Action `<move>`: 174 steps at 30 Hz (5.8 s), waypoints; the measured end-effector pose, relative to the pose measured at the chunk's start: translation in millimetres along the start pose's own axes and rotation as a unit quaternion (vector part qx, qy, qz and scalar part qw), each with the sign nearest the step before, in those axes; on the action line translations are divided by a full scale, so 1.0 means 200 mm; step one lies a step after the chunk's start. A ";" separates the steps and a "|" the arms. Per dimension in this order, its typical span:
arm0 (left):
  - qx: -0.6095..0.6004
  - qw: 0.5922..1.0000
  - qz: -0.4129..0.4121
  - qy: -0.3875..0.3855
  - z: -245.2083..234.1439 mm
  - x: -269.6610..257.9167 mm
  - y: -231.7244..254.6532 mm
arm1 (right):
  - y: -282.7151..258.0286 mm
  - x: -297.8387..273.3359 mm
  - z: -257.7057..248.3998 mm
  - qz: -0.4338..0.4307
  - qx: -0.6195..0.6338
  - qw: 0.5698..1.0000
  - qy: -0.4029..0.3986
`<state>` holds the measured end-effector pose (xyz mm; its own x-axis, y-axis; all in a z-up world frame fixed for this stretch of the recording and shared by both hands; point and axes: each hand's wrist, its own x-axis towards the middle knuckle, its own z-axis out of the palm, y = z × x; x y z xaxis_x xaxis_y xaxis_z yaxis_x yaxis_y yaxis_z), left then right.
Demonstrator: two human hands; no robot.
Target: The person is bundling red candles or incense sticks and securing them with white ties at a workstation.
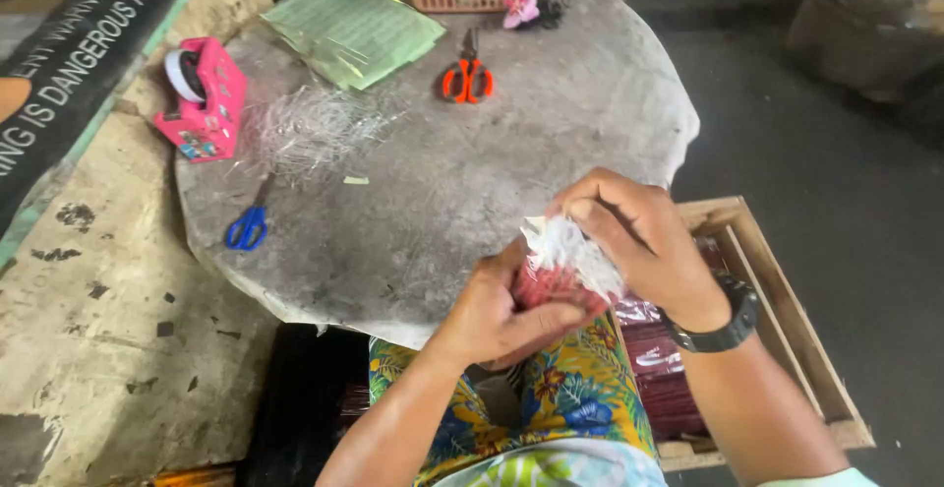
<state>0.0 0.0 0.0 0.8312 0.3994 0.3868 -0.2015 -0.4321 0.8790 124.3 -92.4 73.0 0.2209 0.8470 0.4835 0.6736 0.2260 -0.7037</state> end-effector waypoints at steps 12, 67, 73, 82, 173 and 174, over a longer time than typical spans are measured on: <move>-0.214 0.954 0.166 0.131 -0.25 0.26 -0.27 | 0.50 0.09 0.36 0.001 0.260 0.965 -0.043; 0.468 0.810 -0.054 0.348 -1.24 0.45 -0.40 | 0.87 0.18 0.43 0.136 0.307 0.915 0.223; 0.405 0.845 -0.065 0.344 -1.09 0.32 -0.17 | 0.90 0.18 0.45 0.134 0.313 0.913 0.225; 0.463 0.823 -0.308 -0.113 -0.84 0.01 -0.14 | 0.93 0.06 0.42 0.085 0.268 0.942 0.186; 0.194 0.974 -0.107 -0.049 -0.64 0.12 -0.12 | 0.59 -0.14 0.42 -0.193 0.087 0.977 -0.015; 0.212 0.964 -0.158 0.012 -0.68 0.12 -0.10 | 0.60 -0.12 0.42 -0.208 0.059 0.976 0.002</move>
<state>-46.7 128.3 29.6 0.8028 0.5820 0.1296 0.2945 -0.5760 0.7626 141.2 -46.1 -67.2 -0.0513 0.6687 0.7417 0.6205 0.6033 -0.5010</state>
